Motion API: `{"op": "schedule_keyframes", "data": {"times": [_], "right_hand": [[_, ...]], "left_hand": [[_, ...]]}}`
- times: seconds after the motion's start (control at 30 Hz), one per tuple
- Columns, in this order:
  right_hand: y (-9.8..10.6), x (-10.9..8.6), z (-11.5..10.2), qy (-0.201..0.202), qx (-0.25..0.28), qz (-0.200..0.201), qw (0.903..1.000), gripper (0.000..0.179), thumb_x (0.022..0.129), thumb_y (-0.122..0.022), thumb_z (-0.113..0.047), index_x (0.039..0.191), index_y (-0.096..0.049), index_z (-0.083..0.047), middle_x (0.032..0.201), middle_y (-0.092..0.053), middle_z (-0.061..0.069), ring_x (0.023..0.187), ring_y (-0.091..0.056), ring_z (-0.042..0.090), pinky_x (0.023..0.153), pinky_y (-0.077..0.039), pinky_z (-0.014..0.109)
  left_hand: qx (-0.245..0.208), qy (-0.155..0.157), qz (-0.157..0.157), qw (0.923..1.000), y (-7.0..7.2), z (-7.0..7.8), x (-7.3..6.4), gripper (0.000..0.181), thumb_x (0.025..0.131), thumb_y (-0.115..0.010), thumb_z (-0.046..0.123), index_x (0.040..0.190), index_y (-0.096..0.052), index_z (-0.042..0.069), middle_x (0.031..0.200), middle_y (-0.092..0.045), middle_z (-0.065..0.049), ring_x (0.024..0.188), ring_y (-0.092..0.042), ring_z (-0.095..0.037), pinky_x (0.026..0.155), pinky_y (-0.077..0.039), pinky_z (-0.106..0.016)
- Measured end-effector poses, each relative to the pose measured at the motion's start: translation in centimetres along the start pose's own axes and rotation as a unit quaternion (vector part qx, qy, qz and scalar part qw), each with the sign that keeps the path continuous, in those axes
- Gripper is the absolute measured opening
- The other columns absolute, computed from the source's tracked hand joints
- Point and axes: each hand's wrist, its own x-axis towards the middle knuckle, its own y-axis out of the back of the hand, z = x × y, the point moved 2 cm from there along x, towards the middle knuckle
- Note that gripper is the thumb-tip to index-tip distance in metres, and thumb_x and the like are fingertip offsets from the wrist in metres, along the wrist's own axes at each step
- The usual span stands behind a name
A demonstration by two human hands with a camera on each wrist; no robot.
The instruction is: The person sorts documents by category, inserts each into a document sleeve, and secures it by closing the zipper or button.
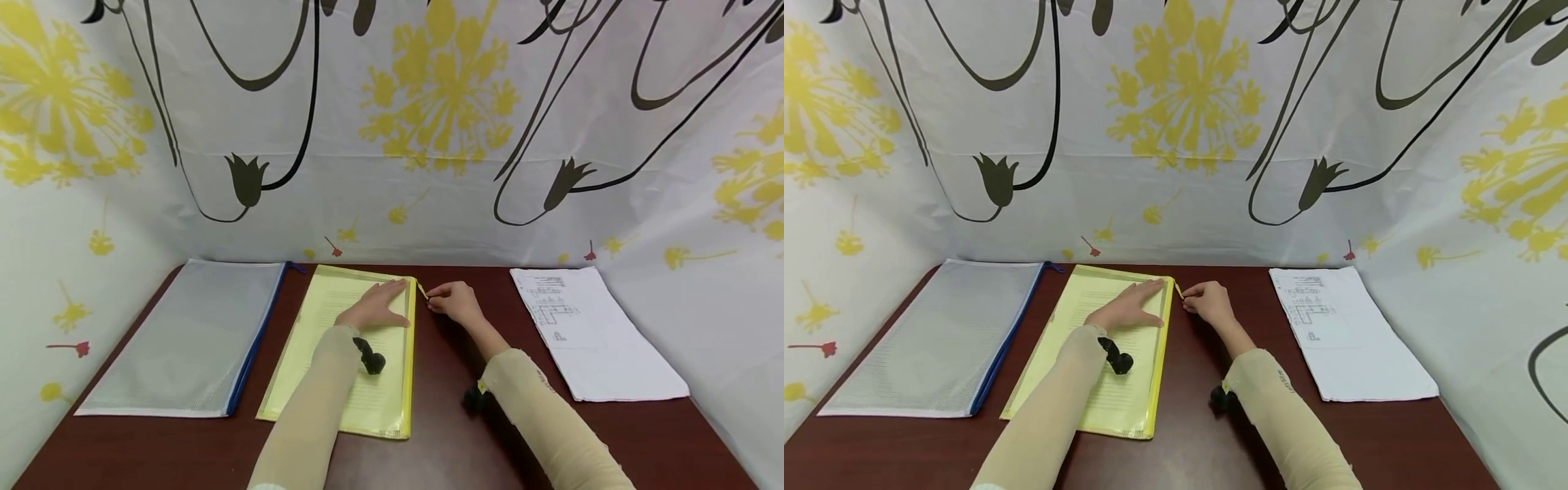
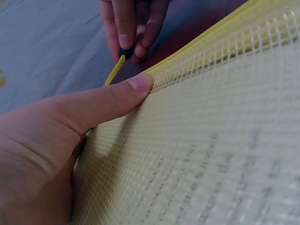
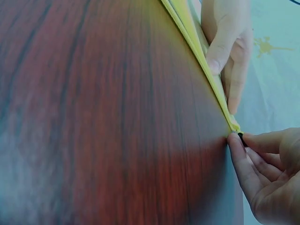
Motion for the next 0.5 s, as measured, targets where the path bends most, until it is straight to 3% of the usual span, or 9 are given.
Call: {"op": "schedule_keyframes", "data": {"times": [0.5], "right_hand": [[0.5,-1.2,0.3,0.015,-0.027,-0.012,0.9994,0.018,0.096,-0.064,-0.006,0.109,-0.075,-0.001,0.107,-0.073,0.019,0.088,-0.075,0.018,0.076,-0.063,0.028]], "left_hand": [[-0.02,0.015,0.01,0.9996,0.2,0.6,-0.3,0.093,0.088,-0.074,0.043,0.16,-0.022,0.015,0.167,-0.021,-0.004,0.157,-0.013,-0.023,0.13,-0.004,-0.041]]}}
